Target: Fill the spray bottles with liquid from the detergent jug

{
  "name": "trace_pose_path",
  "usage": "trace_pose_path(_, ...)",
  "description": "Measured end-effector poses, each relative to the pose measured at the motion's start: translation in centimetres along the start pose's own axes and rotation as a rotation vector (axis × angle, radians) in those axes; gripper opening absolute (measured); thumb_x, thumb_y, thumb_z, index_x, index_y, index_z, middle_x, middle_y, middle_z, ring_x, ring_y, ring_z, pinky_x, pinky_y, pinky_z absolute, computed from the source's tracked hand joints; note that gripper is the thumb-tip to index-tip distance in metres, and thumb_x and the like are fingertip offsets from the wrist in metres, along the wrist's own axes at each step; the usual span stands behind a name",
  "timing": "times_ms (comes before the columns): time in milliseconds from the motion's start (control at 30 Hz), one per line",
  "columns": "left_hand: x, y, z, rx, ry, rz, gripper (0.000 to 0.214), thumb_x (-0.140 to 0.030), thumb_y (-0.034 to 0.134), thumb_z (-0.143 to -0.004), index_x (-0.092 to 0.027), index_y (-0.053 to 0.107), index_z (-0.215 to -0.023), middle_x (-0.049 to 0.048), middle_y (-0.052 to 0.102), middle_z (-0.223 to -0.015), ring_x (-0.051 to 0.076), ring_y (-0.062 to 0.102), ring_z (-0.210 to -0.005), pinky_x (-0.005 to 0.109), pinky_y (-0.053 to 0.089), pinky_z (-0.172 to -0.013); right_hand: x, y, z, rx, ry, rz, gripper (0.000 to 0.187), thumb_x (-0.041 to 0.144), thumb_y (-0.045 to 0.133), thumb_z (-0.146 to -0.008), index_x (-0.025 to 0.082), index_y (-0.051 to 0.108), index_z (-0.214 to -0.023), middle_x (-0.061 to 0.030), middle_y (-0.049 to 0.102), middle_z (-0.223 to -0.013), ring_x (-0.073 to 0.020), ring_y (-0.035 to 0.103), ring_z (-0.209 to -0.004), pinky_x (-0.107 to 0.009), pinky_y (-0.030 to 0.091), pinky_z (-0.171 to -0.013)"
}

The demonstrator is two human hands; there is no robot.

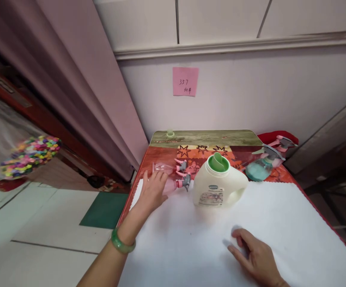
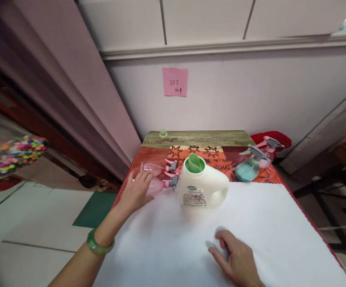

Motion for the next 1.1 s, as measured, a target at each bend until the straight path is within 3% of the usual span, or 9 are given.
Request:
trace_pose_path(233,1.2,1.9,-2.1,-0.012,-0.030,-0.046,0.076,-0.006,0.070,-0.072,-0.021,0.050,-0.145,0.0202,0.055,-0.147,0.038,0.044,-0.143,0.063,0.014,-0.123,0.2,0.0,-0.2,0.001,0.001,0.001,0.025,0.050,0.069,-0.085,0.028,0.064,-0.096,0.0034,0.061,-0.067,-0.0161,0.062,-0.053,-0.028,0.053,-0.054)
trace_pose_path(400,1.8,3.1,-2.4,-0.001,-0.088,-0.075,0.076,-0.008,0.067,-0.077,-0.019,0.048,-0.150,0.0221,0.054,-0.148,0.038,0.045,-0.143,0.065,0.012,-0.123,0.3,0.0,-0.2,0.000,0.008,-0.016,0.026,0.050,0.069,-0.086,0.027,0.065,-0.097,0.0031,0.062,-0.068,-0.0156,0.061,-0.053,-0.028,0.052,-0.055)
trace_pose_path(500,1.5,3.0,-2.0,0.013,-0.130,-0.073,0.087,-0.009,0.069,-0.077,-0.023,0.038,-0.157,0.0209,0.049,-0.155,0.036,0.040,-0.147,0.067,0.012,-0.122,0.4,-0.3,-0.4,0.007,0.024,-0.023,0.027,0.051,0.068,-0.086,0.026,0.065,-0.096,0.0031,0.062,-0.068,-0.0149,0.060,-0.054,-0.027,0.051,-0.057)
trace_pose_path(600,0.4,1.8,-0.8,-0.001,-0.165,-0.082,0.096,-0.013,0.074,-0.076,-0.027,0.031,-0.161,0.0213,0.034,-0.165,0.038,0.031,-0.153,0.070,0.013,-0.120,0.7,-0.6,-0.6,0.022,0.064,-0.052,0.029,0.053,0.066,-0.088,0.025,0.066,-0.095,0.0027,0.062,-0.069,-0.0154,0.060,-0.057,-0.028,0.050,-0.060)
trace_pose_path(667,-0.5,0.8,0.7,-0.031,-0.195,-0.082,0.091,-0.020,0.073,-0.079,-0.024,0.032,-0.160,0.0227,0.028,-0.168,0.040,0.027,-0.154,0.070,0.013,-0.120,0.9,-0.8,-0.6,0.032,0.110,-0.113,0.031,0.054,0.065,-0.088,0.024,0.066,-0.095,0.0025,0.063,-0.069,-0.0151,0.059,-0.057,-0.028,0.048,-0.061)
trace_pose_path(833,-0.8,-0.3,6.3,-0.102,-0.317,0.054,0.070,-0.039,0.053,-0.094,-0.020,0.034,-0.158,0.0242,0.031,-0.165,0.039,0.034,-0.151,0.068,0.022,-0.118,0.0,-1.9,-1.3,0.045,0.274,-0.499,0.035,0.057,0.059,-0.093,0.022,0.066,-0.093,0.0023,0.063,-0.066,-0.0148,0.055,-0.054,-0.029,0.045,-0.058)
trace_pose_path(933,0.0,0.3,10.7,-0.123,-0.432,0.174,0.066,-0.053,0.047,-0.092,-0.016,0.050,-0.145,0.0241,0.042,-0.157,0.040,0.045,-0.143,0.060,0.036,-0.114,-3.3,-5.0,-3.8,-0.162,0.417,-0.654,0.046,0.062,0.062,-0.089,0.020,0.063,-0.109,0.0007,0.065,-0.071,-0.0174,0.059,-0.059,-0.031,0.049,-0.061)
trace_pose_path(1033,0.1,0.7,14.7,-0.181,-0.504,0.239,0.067,-0.064,0.050,-0.085,-0.016,0.060,-0.131,0.0221,0.047,-0.151,0.038,0.057,-0.131,0.051,0.048,-0.105,-8.1,-10.0,-7.8,-0.579,0.486,-0.515,0.073,0.064,0.076,-0.074,0.019,0.051,-0.126,-0.0129,0.069,-0.116,-0.0250,0.067,-0.094,-0.037,0.054,-0.080)
trace_pose_path(1100,-0.4,0.7,16.5,-0.187,-0.562,0.258,0.067,-0.068,0.051,-0.083,-0.019,0.063,-0.126,0.0203,0.050,-0.148,0.038,0.061,-0.123,0.049,0.055,-0.094,-11.1,-12.0,-10.8,-0.683,0.537,-0.378,0.088,0.063,0.079,-0.068,0.018,0.044,-0.135,-0.0199,0.058,-0.139,-0.0301,0.062,-0.115,-0.041,0.053,-0.091)
Point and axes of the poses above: each hand's wrist, its own z-axis away from the middle knuckle, its own y-axis out of the palm, x = y × z, the point moved 4 cm from there along -z, towards the middle knuckle
